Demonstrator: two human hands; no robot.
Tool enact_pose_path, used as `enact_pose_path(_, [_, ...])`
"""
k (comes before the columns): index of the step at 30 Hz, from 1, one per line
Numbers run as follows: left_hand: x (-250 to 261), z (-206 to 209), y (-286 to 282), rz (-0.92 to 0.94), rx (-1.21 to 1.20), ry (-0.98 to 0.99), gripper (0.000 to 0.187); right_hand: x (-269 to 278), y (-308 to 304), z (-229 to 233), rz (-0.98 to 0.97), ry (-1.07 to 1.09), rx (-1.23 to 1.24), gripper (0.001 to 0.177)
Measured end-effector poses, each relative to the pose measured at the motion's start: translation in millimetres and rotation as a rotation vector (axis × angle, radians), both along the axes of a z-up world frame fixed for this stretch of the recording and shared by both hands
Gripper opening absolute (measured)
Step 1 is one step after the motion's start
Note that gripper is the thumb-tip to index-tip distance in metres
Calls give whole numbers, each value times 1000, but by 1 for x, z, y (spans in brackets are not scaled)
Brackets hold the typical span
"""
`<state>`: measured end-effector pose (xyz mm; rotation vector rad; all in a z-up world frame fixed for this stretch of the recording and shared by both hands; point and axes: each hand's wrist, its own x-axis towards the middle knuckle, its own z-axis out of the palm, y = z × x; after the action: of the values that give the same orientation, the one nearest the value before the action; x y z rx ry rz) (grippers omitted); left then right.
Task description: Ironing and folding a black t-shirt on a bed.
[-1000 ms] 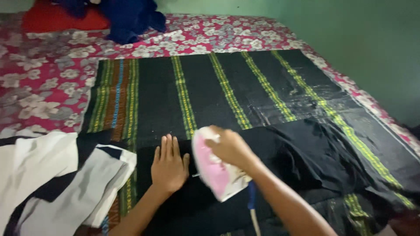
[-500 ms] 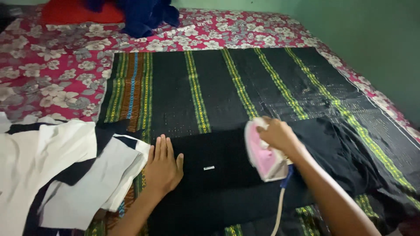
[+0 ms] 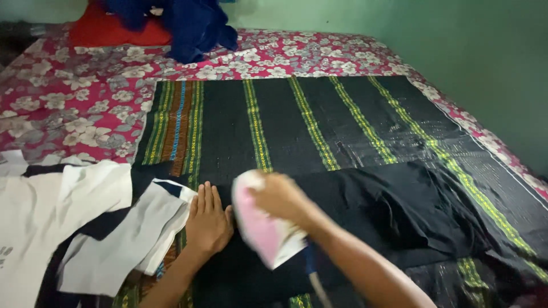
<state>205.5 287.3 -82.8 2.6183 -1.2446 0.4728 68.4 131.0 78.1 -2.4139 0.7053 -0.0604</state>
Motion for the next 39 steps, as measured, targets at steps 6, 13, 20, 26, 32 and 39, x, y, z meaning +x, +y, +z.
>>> enact_pose_path(6, [4,-6,2,-35,-76,40,72,4,-20,-26,20,-37,-6,53])
enact_pose_path(13, [7,-10,5,-105,-170,-78,69,-79,-170,-43,-94,148,-394,43])
enact_pose_path(20, [-10,52,-19,125,570,-130,70,-158,-277,-20,-39,-229,-246,39])
enact_pose_path(26, [-174,227,-140,-85,460,746,67,-219,-196,145,-552,-214,174,53])
enact_pose_path(32, [-284,119,-273,-1019,-118,315,51,-267,-268,95,-561,-144,112,56])
enact_pose_path(39, [-364,39,-359,-933,1,219,67,-303,-328,61,-705,-143,44,56])
